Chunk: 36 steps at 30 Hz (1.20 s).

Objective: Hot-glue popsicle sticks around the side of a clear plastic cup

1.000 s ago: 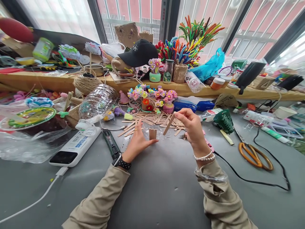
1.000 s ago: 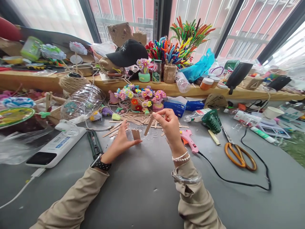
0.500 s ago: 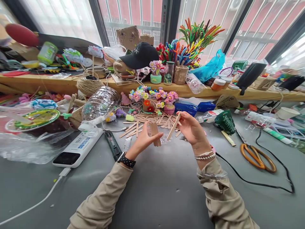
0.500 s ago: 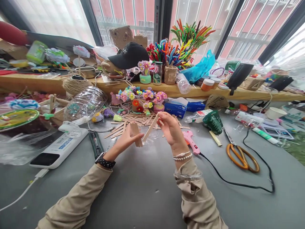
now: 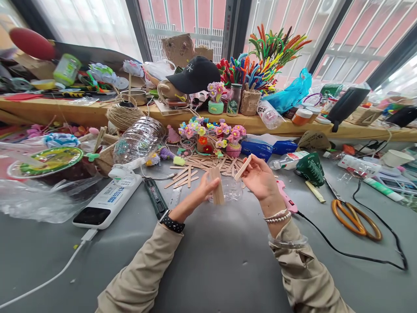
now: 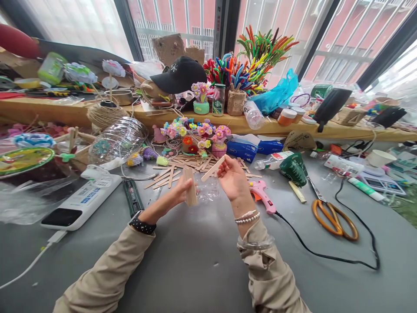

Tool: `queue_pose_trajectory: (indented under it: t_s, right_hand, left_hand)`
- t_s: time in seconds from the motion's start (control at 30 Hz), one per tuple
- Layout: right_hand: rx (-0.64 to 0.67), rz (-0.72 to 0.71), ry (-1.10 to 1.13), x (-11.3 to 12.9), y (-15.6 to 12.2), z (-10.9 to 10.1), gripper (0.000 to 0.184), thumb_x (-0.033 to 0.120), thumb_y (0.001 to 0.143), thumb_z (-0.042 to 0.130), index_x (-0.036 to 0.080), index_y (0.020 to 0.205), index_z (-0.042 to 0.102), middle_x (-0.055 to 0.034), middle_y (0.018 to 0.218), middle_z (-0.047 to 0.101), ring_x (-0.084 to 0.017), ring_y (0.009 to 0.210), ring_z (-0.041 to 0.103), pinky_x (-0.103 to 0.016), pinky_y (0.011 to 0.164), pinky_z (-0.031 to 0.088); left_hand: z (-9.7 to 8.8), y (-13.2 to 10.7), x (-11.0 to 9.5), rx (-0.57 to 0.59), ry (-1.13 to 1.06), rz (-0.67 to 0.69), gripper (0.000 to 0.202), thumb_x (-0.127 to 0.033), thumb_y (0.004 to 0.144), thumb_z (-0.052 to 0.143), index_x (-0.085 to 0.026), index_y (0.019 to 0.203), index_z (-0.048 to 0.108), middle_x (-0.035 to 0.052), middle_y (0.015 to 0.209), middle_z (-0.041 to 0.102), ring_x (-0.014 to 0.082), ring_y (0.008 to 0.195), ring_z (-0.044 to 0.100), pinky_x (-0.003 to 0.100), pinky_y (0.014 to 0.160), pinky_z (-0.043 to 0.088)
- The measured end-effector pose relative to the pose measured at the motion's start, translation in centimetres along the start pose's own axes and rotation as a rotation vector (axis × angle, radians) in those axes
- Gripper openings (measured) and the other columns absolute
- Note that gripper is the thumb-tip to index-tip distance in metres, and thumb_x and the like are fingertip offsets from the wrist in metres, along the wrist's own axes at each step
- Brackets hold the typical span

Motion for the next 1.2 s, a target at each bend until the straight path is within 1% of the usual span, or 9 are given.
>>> queue_pose_trajectory:
  t_s: [0.07,0.17,0.27,0.43,0.6,0.8,0.9,1.07,1.2]
  right_hand:
    - [-0.015,0.031,0.001,-0.3,0.0,-0.1,0.017,0.028,0.048,0.07,0.022,0.058,0.058,0.0028,0.059,0.057,-0.01,0.054,0.049,-0.025,0.05,0.042]
    - [0.05,0.037,-0.088,-0.3,-0.3,0.4,0.016,0.029,0.05,0.069,0.022,0.058,0.057,0.0028,0.061,0.058,-0.01,0.057,0.05,-0.025,0.052,0.041]
    - [0.121,-0.021,-0.25,0.4,-0.8,1.1,0.013,0.031,0.056,0.065,0.022,0.061,0.058,0.0023,0.069,0.06,-0.011,0.064,0.052,-0.026,0.057,0.041]
    - [0.134,-0.121,-0.497,1.5,-2.1,2.0,0.01,0.029,0.058,0.064,0.021,0.062,0.059,0.0008,0.086,0.059,-0.014,0.083,0.051,-0.027,0.065,0.038]
    - [0.14,-0.088,-0.494,0.8,-2.1,2.2,0.01,0.027,0.055,0.066,0.021,0.056,0.058,-0.0001,0.086,0.059,-0.016,0.091,0.05,-0.028,0.072,0.038]
    - [0.124,-0.105,-0.463,-0.2,-1.7,2.0,0.009,0.026,0.054,0.066,0.02,0.057,0.059,0.0014,0.084,0.059,-0.012,0.079,0.051,-0.026,0.071,0.038]
    - [0.117,-0.104,-0.45,-0.5,-1.7,2.0,0.009,0.026,0.056,0.066,0.021,0.062,0.061,0.0024,0.076,0.059,-0.011,0.07,0.05,-0.025,0.066,0.038]
    - [0.126,-0.11,-0.46,-0.4,-1.9,2.2,0.008,0.026,0.056,0.066,0.021,0.061,0.061,0.003,0.072,0.058,-0.01,0.068,0.05,-0.026,0.066,0.037]
    - [0.124,-0.124,-0.46,-0.3,-1.8,2.1,0.008,0.025,0.056,0.066,0.021,0.057,0.059,0.003,0.075,0.059,-0.011,0.072,0.05,-0.027,0.07,0.036]
  left_hand:
    - [-0.1,-0.2,-0.2,-0.008,-0.02,0.017,0.082,-0.057,0.068,0.053,-0.023,0.133,0.014,0.0148,0.128,0.039,0.0283,0.115,0.042,0.04,0.087,0.039]
    - [-0.5,-0.5,-0.6,-0.043,0.024,0.055,0.078,-0.055,0.07,0.052,-0.02,0.132,0.018,0.0144,0.119,0.048,0.0285,0.11,0.047,0.041,0.086,0.04]
    - [-0.8,-0.6,-0.9,-0.082,0.049,0.072,0.08,-0.056,0.07,0.051,-0.017,0.131,0.019,0.0146,0.116,0.051,0.0283,0.108,0.048,0.04,0.087,0.04]
    - [-0.4,-0.6,-0.8,-0.079,0.115,0.057,0.074,-0.056,0.069,0.051,-0.017,0.126,0.028,0.0126,0.112,0.052,0.0281,0.102,0.052,0.038,0.081,0.043]
    - [-0.2,-0.5,-0.9,-0.092,0.159,0.068,0.069,-0.056,0.069,0.052,-0.014,0.121,0.037,0.0131,0.109,0.052,0.0282,0.098,0.053,0.038,0.078,0.043]
    - [-0.4,-0.7,-0.5,-0.14,0.065,0.042,0.07,-0.055,0.071,0.05,-0.014,0.124,0.03,0.0138,0.11,0.053,0.0283,0.099,0.054,0.038,0.078,0.043]
    - [-0.1,-0.8,-0.6,-0.135,0.075,0.061,0.067,-0.055,0.073,0.048,-0.013,0.123,0.031,0.0131,0.109,0.054,0.0273,0.102,0.052,0.037,0.081,0.042]
    - [0.2,-1.0,-1.1,-0.109,0.101,0.106,0.069,-0.053,0.072,0.051,-0.014,0.125,0.032,0.0137,0.129,0.04,0.028,0.113,0.044,0.036,0.09,0.038]
    - [0.6,-1.3,-1.1,-0.073,0.113,0.102,0.074,-0.05,0.069,0.056,-0.014,0.127,0.03,0.0154,0.131,0.036,0.03,0.108,0.047,0.041,0.089,0.039]
Point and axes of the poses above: each hand's wrist, its own y-axis towards the middle knuckle, its own z-axis out of the palm, x = y × z, the point moved 9 cm from there along y, towards the middle knuckle
